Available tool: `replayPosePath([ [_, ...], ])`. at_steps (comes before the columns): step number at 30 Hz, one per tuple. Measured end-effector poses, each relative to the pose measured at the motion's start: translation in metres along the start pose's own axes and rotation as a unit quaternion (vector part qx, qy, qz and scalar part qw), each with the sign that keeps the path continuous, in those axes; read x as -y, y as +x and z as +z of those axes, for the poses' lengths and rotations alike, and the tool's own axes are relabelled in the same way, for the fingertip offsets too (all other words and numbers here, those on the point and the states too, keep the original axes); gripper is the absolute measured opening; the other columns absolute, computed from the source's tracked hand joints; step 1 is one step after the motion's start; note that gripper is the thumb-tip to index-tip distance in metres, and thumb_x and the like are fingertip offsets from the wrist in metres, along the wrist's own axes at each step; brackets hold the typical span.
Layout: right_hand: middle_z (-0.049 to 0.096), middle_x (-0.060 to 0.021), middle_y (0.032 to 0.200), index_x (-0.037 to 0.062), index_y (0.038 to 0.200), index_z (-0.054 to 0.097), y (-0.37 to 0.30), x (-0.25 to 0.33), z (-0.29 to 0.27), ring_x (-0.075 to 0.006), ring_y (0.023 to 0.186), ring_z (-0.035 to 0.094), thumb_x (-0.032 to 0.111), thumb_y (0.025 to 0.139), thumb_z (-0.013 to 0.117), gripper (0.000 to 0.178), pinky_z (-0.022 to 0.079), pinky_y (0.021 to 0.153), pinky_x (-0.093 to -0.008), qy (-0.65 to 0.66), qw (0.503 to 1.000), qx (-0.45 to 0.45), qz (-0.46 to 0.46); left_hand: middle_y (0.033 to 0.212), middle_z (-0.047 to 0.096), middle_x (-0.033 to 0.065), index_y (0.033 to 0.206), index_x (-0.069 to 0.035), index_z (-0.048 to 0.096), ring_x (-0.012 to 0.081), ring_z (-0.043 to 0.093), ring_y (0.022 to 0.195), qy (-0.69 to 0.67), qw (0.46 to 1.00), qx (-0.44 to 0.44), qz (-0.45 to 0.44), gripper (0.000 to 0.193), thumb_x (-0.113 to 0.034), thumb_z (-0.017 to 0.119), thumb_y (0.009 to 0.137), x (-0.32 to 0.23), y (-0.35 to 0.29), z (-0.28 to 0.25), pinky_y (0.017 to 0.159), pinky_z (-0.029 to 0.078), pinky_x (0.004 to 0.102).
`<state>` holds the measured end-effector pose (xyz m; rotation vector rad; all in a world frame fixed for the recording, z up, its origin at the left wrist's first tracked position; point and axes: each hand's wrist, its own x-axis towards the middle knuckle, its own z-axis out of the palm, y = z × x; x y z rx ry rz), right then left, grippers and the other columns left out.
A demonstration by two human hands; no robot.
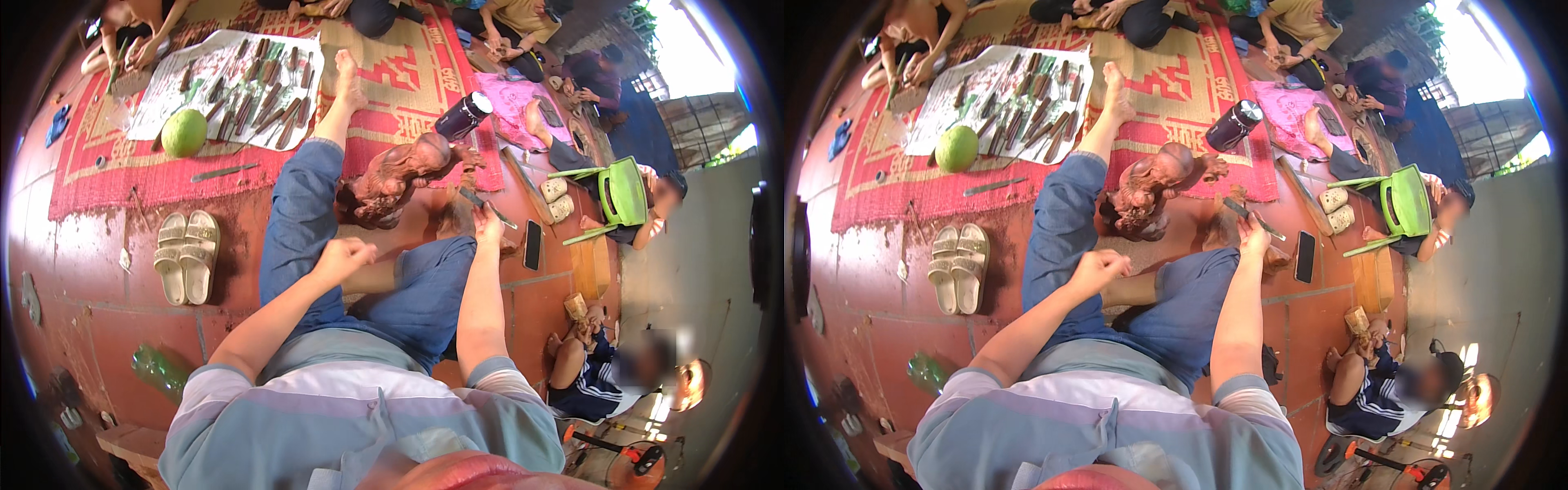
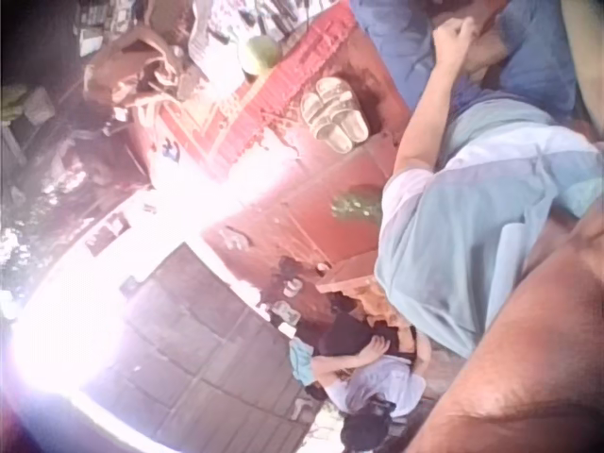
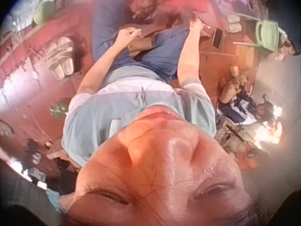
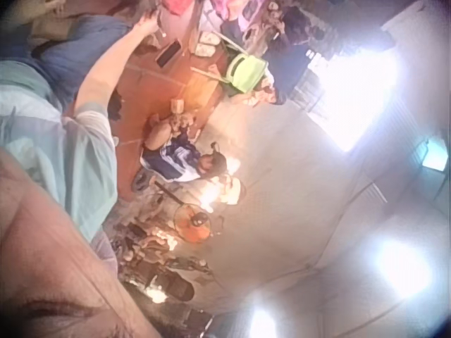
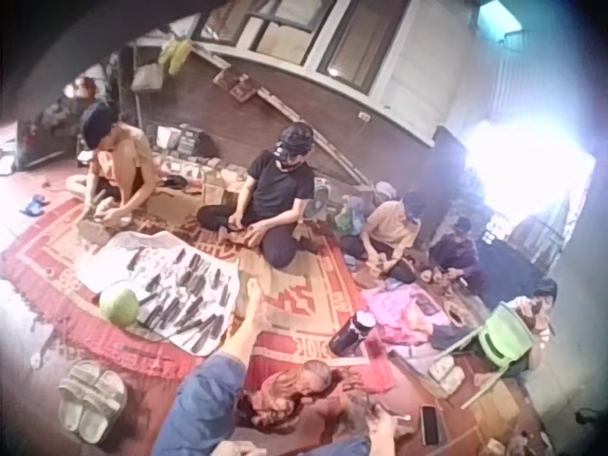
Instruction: The person sits on a mat and carves a large, dark piece of wood using a small knife. They hold the wood with their left hand and use the knife in their right hand to remove shavings and shape the surface. The person rotates the wood to access different areas and continues carving throughout the clip.
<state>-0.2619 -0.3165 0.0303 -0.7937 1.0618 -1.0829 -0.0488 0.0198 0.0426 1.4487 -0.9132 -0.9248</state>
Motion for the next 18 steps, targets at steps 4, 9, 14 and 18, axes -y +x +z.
replayPosePath([
  [4,0.063,-0.0120,0.088,-0.0009,0.108,0.055,-0.011,-0.001,0.011,-0.0258,0.076,0.065,0.005,0.082,0.062,0.027,0.055,0.075,-0.0395,-0.015,0.999,0.036,0.004,0.094,0.064,0.0084,0.095,0.000,0.064,0.0167,0.058,0.092,-0.011,0.980,-0.147,0.137,0.018,-0.014,0.055,0.088,-0.043,0.018,-0.032,0.083,0.044,0.0283],
  [9,0.063,-0.0113,0.093,-0.0021,0.112,0.054,-0.021,-0.002,0.013,-0.0251,0.078,0.065,0.007,0.083,0.061,0.031,0.055,0.073,-0.0370,-0.063,0.993,0.099,-0.004,0.121,0.053,0.0173,0.130,-0.006,0.044,0.0293,0.051,0.110,0.163,0.912,-0.215,0.310,0.052,-0.023,0.060,0.083,-0.125,0.055,-0.035,0.097,0.037,0.0361],
  [14,0.064,-0.0107,0.091,-0.0024,0.112,0.056,-0.034,0.002,0.022,-0.0224,0.075,0.065,0.007,0.083,0.062,0.031,0.055,0.070,-0.0326,-0.102,0.989,0.104,-0.018,0.122,0.049,0.0136,0.131,-0.006,0.041,0.0215,0.045,0.115,0.094,0.952,-0.089,0.277,0.057,-0.023,0.065,0.082,-0.147,0.095,-0.017,0.100,0.033,0.0320],
  [18,0.064,-0.0101,0.088,-0.0024,0.108,0.059,-0.040,0.002,0.020,-0.0200,0.072,0.065,0.006,0.081,0.064,0.029,0.055,0.068,-0.0305,-0.108,0.986,0.117,-0.041,0.108,0.055,0.0111,0.121,-0.006,0.046,0.0192,0.052,0.102,0.087,0.960,-0.058,0.261,0.055,-0.017,0.073,0.075,-0.149,0.109,-0.017,0.090,0.041,0.0305],
])
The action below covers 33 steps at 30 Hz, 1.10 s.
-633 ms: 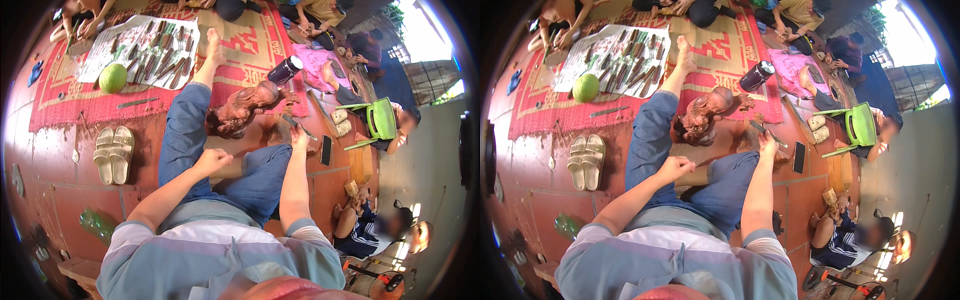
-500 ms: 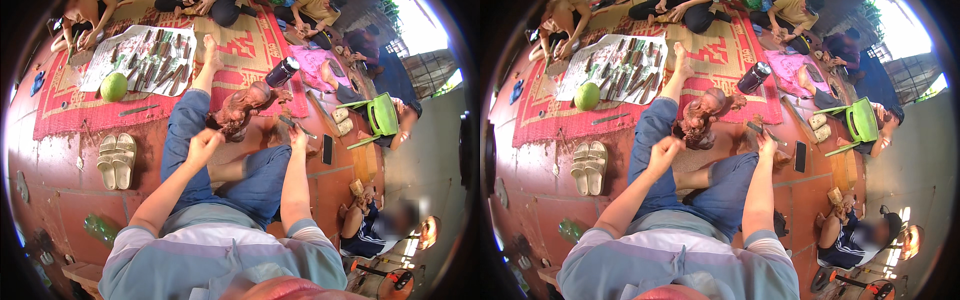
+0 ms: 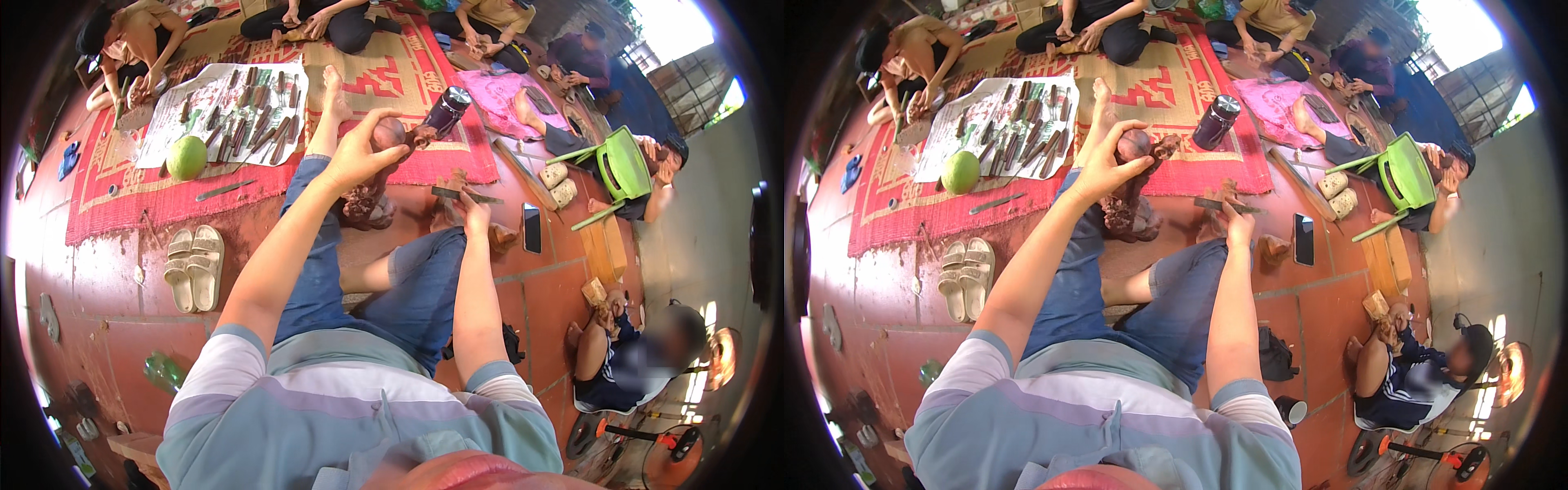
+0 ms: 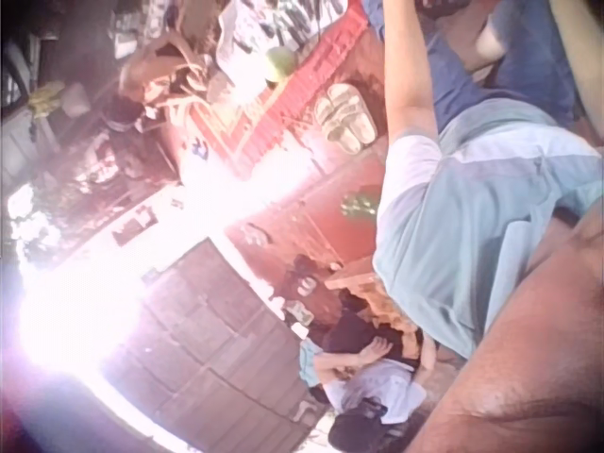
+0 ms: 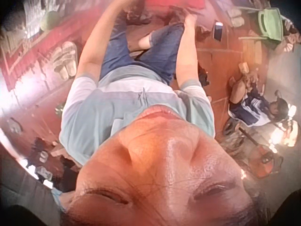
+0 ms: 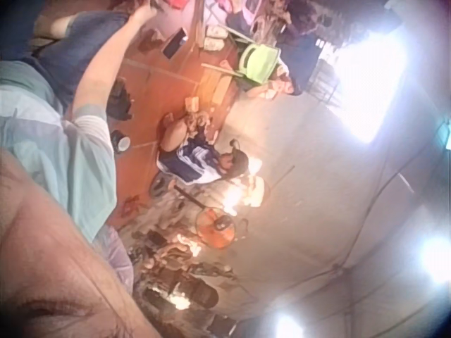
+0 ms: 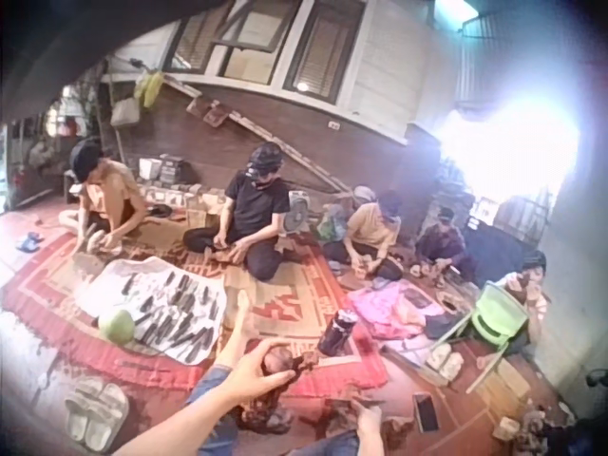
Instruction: The person sits on a mat and carves a large, dark piece of wood using a small knife. They hold the wood with their left hand and use the knife in their right hand to remove shavings and shape the surface. The person rotates the wood to access different areas and continues carving throughout the clip.
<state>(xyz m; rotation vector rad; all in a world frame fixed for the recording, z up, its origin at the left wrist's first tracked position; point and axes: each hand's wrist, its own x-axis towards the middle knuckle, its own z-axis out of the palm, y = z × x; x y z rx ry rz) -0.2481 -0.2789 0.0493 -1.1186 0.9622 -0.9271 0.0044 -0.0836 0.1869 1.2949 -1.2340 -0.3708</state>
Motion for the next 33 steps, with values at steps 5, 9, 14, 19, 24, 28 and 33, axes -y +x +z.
replayPosePath([
  [5,0.064,-0.0082,0.090,-0.0015,0.104,0.063,-0.005,0.001,0.005,-0.0173,0.072,0.064,0.007,0.083,0.063,0.023,0.053,0.067,-0.0275,-0.049,0.998,0.025,-0.011,0.103,0.056,0.0169,0.118,-0.005,0.044,0.0260,0.055,0.098,0.068,0.995,-0.060,0.028,0.055,-0.020,0.074,0.073,-0.003,-0.003,0.013,0.086,0.043,0.0334],
  [9,0.064,-0.0066,0.095,-0.0004,0.105,0.064,-0.011,0.002,0.017,-0.0158,0.073,0.063,0.010,0.086,0.061,0.022,0.051,0.064,-0.0256,-0.058,0.996,0.035,-0.064,0.100,0.057,0.0157,0.110,-0.007,0.049,0.0364,0.053,0.095,0.181,0.955,-0.227,0.059,0.054,-0.021,0.077,0.066,-0.010,-0.009,0.044,0.082,0.043,0.0423],
  [14,0.062,-0.0068,0.101,0.0066,0.115,0.059,-0.006,-0.005,0.007,-0.0191,0.079,0.064,0.021,0.091,0.056,0.028,0.052,0.067,-0.0276,-0.035,0.997,0.030,-0.068,0.110,0.056,0.0158,0.116,-0.008,0.050,0.0327,0.052,0.101,0.121,0.987,-0.095,0.054,0.053,-0.026,0.071,0.071,-0.015,-0.012,0.036,0.090,0.040,0.0382],
  [19,0.061,-0.0081,0.098,0.0047,0.112,0.055,0.001,-0.010,0.005,-0.0213,0.083,0.065,0.025,0.093,0.053,0.028,0.052,0.070,-0.0301,-0.003,1.000,0.008,-0.027,0.115,0.057,0.0166,0.127,-0.007,0.045,0.0276,0.055,0.108,-0.092,0.991,0.091,-0.029,0.064,-0.031,0.070,0.073,0.002,0.008,0.001,0.093,0.042,0.0353],
  [24,0.062,-0.0068,0.095,0.0031,0.108,0.057,-0.001,-0.010,0.017,-0.0195,0.081,0.065,0.018,0.090,0.057,0.023,0.052,0.070,-0.0285,-0.036,0.999,0.001,-0.010,0.113,0.060,0.0070,0.118,-0.006,0.056,0.0142,0.056,0.102,0.004,0.996,0.084,-0.016,0.055,-0.025,0.077,0.070,-0.001,0.012,-0.001,0.088,0.045,0.0303],
  [28,0.062,-0.0058,0.091,0.0024,0.100,0.062,0.004,-0.015,-0.001,-0.0163,0.077,0.063,0.006,0.082,0.062,0.017,0.052,0.068,-0.0266,-0.123,0.989,0.036,-0.074,0.090,0.059,0.0145,0.099,-0.005,0.060,0.0309,0.058,0.089,0.168,0.983,-0.050,0.059,0.051,-0.034,0.077,0.061,-0.031,0.000,0.042,0.078,0.048,0.0374],
  [33,0.061,-0.0046,0.091,0.0024,0.099,0.064,-0.008,-0.004,0.017,-0.0107,0.075,0.058,0.001,0.082,0.060,0.018,0.051,0.065,-0.0234,-0.075,0.996,-0.005,-0.039,0.080,0.053,0.0121,0.093,-0.006,0.060,0.0294,0.057,0.080,0.214,0.971,-0.089,0.065,0.046,-0.035,0.076,0.062,-0.042,-0.026,0.050,0.071,0.047,0.0389],
])
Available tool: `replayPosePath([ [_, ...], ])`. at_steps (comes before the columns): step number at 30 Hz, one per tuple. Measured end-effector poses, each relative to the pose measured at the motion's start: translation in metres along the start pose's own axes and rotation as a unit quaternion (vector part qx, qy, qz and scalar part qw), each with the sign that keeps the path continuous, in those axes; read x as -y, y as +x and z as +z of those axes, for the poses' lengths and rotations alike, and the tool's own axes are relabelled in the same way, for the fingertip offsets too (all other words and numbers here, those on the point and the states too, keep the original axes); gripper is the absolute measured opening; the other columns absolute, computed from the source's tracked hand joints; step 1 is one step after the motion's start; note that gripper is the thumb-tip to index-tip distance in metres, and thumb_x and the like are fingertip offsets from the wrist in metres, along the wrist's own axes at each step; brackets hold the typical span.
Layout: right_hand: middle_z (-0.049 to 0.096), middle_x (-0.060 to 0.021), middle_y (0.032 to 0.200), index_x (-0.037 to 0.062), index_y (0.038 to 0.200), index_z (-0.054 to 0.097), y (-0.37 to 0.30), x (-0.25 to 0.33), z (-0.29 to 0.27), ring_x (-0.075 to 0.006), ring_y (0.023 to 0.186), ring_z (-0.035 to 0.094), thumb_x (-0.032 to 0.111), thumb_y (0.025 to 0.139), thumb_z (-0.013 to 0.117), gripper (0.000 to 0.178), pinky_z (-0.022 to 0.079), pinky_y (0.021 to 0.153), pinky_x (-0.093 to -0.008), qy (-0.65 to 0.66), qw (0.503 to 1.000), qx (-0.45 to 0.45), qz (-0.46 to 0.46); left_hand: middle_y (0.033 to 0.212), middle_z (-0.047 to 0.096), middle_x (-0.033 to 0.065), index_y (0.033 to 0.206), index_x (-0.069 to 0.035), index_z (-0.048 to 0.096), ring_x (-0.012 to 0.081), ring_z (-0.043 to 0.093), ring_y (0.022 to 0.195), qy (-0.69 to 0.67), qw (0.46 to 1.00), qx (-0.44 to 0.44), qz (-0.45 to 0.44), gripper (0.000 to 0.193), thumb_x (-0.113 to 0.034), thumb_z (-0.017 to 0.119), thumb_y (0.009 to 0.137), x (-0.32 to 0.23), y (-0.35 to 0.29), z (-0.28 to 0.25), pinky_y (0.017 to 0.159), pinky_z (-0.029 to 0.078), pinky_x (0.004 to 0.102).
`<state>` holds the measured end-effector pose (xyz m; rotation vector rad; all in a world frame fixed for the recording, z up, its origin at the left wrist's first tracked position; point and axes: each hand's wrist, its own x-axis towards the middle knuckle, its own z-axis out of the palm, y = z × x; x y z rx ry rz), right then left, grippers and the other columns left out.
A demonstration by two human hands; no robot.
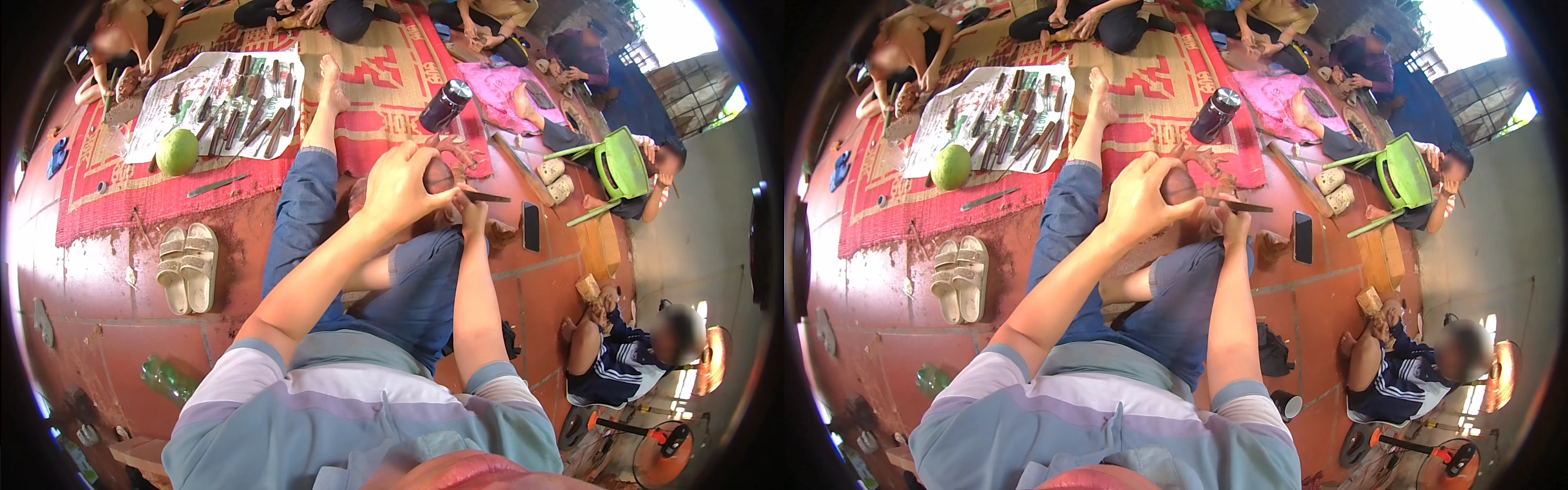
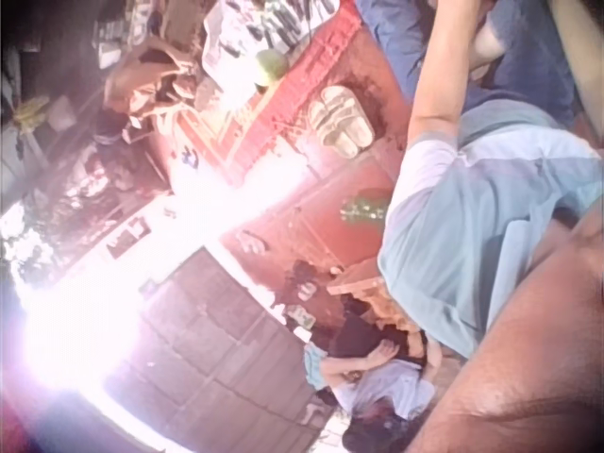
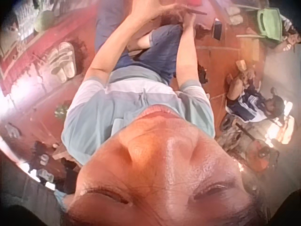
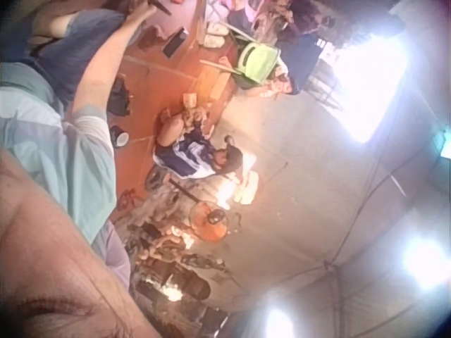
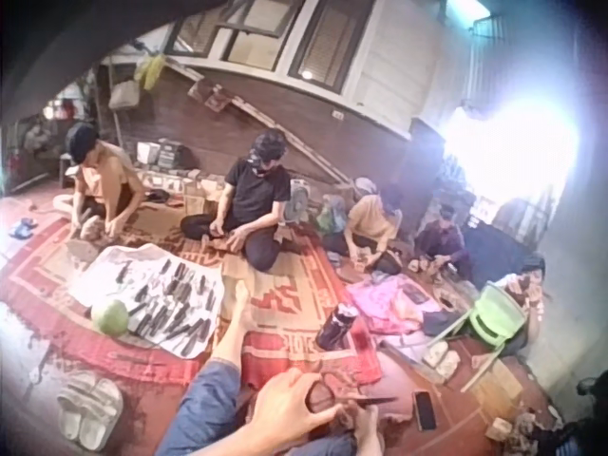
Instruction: The person sits on a mat and carves a large, dark piece of wood using a small knife. They hold the wood with their left hand and use the knife in their right hand to remove shavings and shape the surface. The person rotates the wood to access different areas and continues carving throughout the clip.
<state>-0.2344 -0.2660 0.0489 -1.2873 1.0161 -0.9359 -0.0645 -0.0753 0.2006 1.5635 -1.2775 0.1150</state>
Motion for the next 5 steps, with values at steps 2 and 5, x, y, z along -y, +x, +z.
replayPosePath([
  [2,0.060,-0.0041,0.091,0.0031,0.102,0.064,0.005,-0.001,-0.006,-0.0104,0.076,0.057,0.006,0.085,0.058,0.019,0.052,0.065,-0.0242,0.006,1.000,0.019,-0.015,0.080,0.053,0.0118,0.094,-0.006,0.060,0.0292,0.057,0.079,0.020,1.000,-0.001,0.010,0.047,-0.036,0.077,0.062,-0.010,-0.006,-0.003,0.070,0.046,0.0390],
  [5,0.060,-0.0041,0.091,0.0031,0.104,0.064,0.007,-0.003,-0.003,-0.0106,0.077,0.057,0.010,0.087,0.058,0.019,0.053,0.065,-0.0247,0.013,0.999,0.030,-0.008,0.087,0.055,0.0132,0.096,-0.007,0.061,0.0296,0.058,0.082,0.069,0.996,-0.050,0.005,0.048,-0.036,0.077,0.061,-0.007,0.003,0.008,0.070,0.046,0.0397],
])
